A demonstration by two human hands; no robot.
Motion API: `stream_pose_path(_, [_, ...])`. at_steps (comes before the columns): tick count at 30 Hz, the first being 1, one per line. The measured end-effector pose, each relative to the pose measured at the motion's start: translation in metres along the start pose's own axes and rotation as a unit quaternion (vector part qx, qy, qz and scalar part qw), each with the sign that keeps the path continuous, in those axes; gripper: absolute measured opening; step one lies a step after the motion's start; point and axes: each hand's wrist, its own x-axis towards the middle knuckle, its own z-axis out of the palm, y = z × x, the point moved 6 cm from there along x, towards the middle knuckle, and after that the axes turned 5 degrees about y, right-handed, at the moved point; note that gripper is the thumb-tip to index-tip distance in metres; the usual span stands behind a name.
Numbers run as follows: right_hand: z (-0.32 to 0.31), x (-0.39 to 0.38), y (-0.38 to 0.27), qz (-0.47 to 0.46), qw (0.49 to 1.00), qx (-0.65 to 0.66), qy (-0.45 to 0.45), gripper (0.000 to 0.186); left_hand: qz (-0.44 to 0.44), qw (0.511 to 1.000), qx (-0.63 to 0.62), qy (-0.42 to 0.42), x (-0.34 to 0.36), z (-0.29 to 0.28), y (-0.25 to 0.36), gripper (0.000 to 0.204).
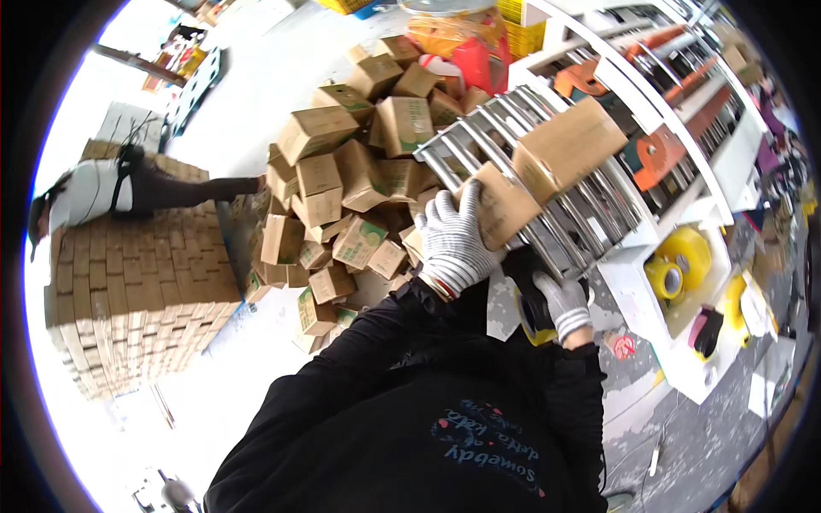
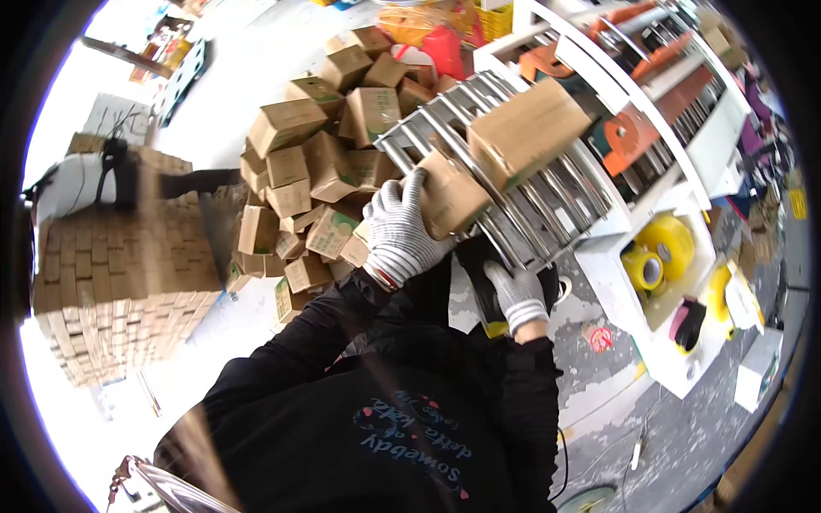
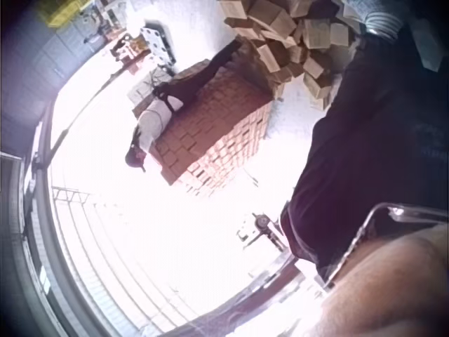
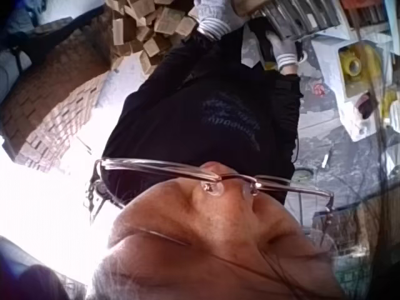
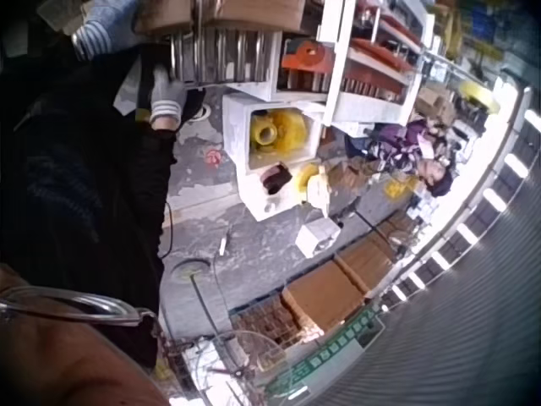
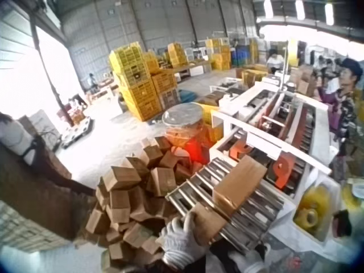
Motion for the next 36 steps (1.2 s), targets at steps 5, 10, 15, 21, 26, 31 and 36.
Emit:
stream_pose_path(5, [-0.004, -0.063, -0.033, 0.152, 0.932, 0.324, -0.058, 0.038, -0.135, 0.99, -0.051, 0.009, -0.01, -0.062, -0.085, 0.1])
stream_pose_path(10, [0.022, -0.08, -0.059, 0.022, 0.941, 0.304, -0.147, 0.053, -0.303, 0.924, 0.222, 0.065, -0.022, -0.132, -0.242, 0.098])
stream_pose_path(15, [0.029, -0.084, -0.056, -0.063, 0.958, 0.236, -0.153, 0.051, -0.124, 0.967, 0.117, 0.189, 0.011, -0.121, -0.293, 0.07])
stream_pose_path(21, [-0.001, -0.092, -0.086, -0.08, 0.975, 0.139, -0.153, 0.043, 0.042, 0.772, -0.499, -0.392, -0.009, -0.014, -0.039, 0.044])
stream_pose_path(26, [-0.013, -0.082, -0.079, -0.047, 0.98, 0.078, -0.178, 0.049, -0.076, 0.633, -0.62, -0.457, -0.012, 0.008, -0.013, 0.021])
stream_pose_path(31, [-0.06, -0.037, -0.12, -0.095, 0.984, 0.039, -0.142, 0.054, -0.107, 0.738, -0.585, -0.318, 0.041, 0.018, -0.002, 0.008])
stream_pose_path(36, [-0.14, -0.015, -0.113, -0.088, 0.991, 0.012, -0.101, 0.043, -0.055, 0.812, -0.533, -0.233, 0.145, 0.012, -0.008, 0.013])
